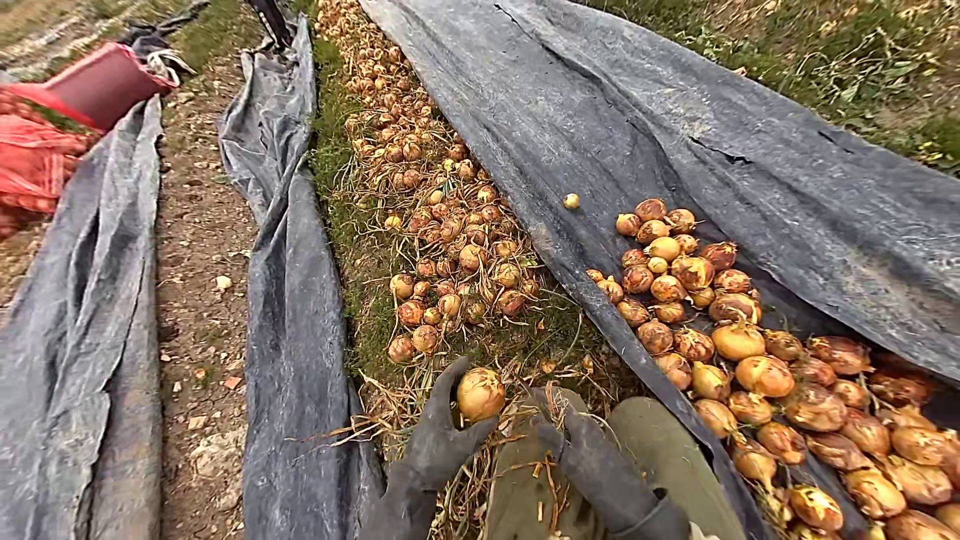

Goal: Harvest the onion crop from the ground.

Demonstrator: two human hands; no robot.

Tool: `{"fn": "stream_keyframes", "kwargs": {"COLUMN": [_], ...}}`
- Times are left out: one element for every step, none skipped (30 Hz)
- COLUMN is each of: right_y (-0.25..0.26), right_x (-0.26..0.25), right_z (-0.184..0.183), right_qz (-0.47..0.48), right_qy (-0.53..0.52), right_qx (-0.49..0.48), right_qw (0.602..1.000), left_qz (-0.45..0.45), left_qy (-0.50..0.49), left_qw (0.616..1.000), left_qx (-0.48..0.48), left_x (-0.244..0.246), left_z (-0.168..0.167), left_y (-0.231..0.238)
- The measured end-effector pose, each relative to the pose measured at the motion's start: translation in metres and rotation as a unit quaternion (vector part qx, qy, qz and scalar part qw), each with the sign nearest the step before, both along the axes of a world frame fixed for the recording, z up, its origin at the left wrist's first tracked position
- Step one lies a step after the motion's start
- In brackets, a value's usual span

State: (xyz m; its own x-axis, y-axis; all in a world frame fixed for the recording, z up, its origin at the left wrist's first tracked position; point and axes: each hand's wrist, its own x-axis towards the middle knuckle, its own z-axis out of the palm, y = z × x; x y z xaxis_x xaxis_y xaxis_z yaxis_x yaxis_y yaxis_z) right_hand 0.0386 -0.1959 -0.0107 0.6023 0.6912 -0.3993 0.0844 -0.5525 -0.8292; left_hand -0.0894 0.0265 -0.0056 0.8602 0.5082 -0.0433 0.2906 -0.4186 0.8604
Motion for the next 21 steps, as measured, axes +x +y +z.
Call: {"fn": "stream_keyframes", "kwargs": {"right_y": [0.006, 0.011, 0.013, 0.012, 0.009, 0.006, 0.003, -0.003, -0.010, -0.013, -0.013, -0.013, -0.014, -0.016, -0.019, -0.023, -0.028, -0.037, -0.047, -0.054, -0.059], "right_x": [-0.007, -0.017, -0.026, -0.033, -0.038, -0.041, -0.042, -0.042, -0.041, -0.040, -0.036, -0.031, -0.028, -0.026, -0.025, -0.023, -0.021, -0.018, -0.016, -0.016, -0.017], "right_z": [0.003, 0.003, 0.009, 0.015, 0.018, 0.018, 0.016, 0.014, 0.012, 0.004, -0.003, -0.004, 0.000, 0.004, 0.009, 0.011, 0.011, 0.011, 0.011, 0.010, 0.009], "right_qz": [-0.018, -0.055, -0.086, -0.108, -0.120, -0.124, -0.120, -0.103, -0.071, -0.053, -0.048, -0.056, -0.071, -0.099, -0.134, -0.170, -0.190, -0.181, -0.149, -0.104, -0.050], "right_qy": [0.031, 0.071, 0.114, 0.141, 0.150, 0.143, 0.116, 0.062, -0.031, -0.167, -0.290, -0.366, -0.390, -0.371, -0.326, -0.274, -0.222, -0.184, -0.160, -0.139, -0.115], "right_qx": [0.051, 0.115, 0.156, 0.182, 0.192, 0.189, 0.191, 0.197, 0.206, 0.219, 0.237, 0.257, 0.269, 0.270, 0.260, 0.242, 0.204, 0.144, 0.073, 0.002, -0.055], "right_qw": [0.998, 0.989, 0.977, 0.967, 0.962, 0.963, 0.967, 0.973, 0.975, 0.960, 0.926, 0.893, 0.877, 0.883, 0.899, 0.915, 0.934, 0.955, 0.973, 0.985, 0.990], "left_qz": [-0.027, -0.061, -0.093, -0.119, -0.133, -0.137, -0.138, -0.139, -0.139, -0.140, -0.142, -0.145, -0.136, -0.123, -0.113, -0.107, -0.104, -0.102, -0.095, -0.091, -0.093], "left_qy": [-0.026, -0.044, -0.048, -0.043, -0.023, 0.011, 0.053, 0.098, 0.140, 0.170, 0.193, 0.204, 0.203, 0.203, 0.207, 0.207, 0.205, 0.202, 0.196, 0.197, 0.204], "left_qw": [0.999, 0.995, 0.992, 0.989, 0.989, 0.988, 0.986, 0.980, 0.970, 0.958, 0.946, 0.937, 0.930, 0.926, 0.926, 0.932, 0.939, 0.948, 0.959, 0.968, 0.972], "left_qx": [-0.031, -0.059, -0.072, -0.075, -0.066, -0.067, -0.080, -0.104, -0.140, -0.183, -0.218, -0.246, -0.273, -0.292, -0.293, -0.278, -0.256, -0.225, -0.183, -0.128, -0.066], "left_x": [-0.005, -0.008, -0.010, -0.011, -0.014, -0.017, -0.019, -0.022, -0.025, -0.027, -0.029, -0.029, -0.030, -0.030, -0.029, -0.028, -0.025, -0.022, -0.018, -0.012, -0.006], "left_z": [0.014, 0.025, 0.032, 0.037, 0.042, 0.048, 0.054, 0.058, 0.062, 0.064, 0.067, 0.069, 0.070, 0.073, 0.076, 0.080, 0.084, 0.089, 0.094, 0.099, 0.106], "left_y": [-0.015, -0.028, -0.038, -0.044, -0.049, -0.053, -0.055, -0.058, -0.060, -0.063, -0.064, -0.066, -0.069, -0.072, -0.072, -0.072, -0.071, -0.071, -0.074, -0.076, -0.080]}}
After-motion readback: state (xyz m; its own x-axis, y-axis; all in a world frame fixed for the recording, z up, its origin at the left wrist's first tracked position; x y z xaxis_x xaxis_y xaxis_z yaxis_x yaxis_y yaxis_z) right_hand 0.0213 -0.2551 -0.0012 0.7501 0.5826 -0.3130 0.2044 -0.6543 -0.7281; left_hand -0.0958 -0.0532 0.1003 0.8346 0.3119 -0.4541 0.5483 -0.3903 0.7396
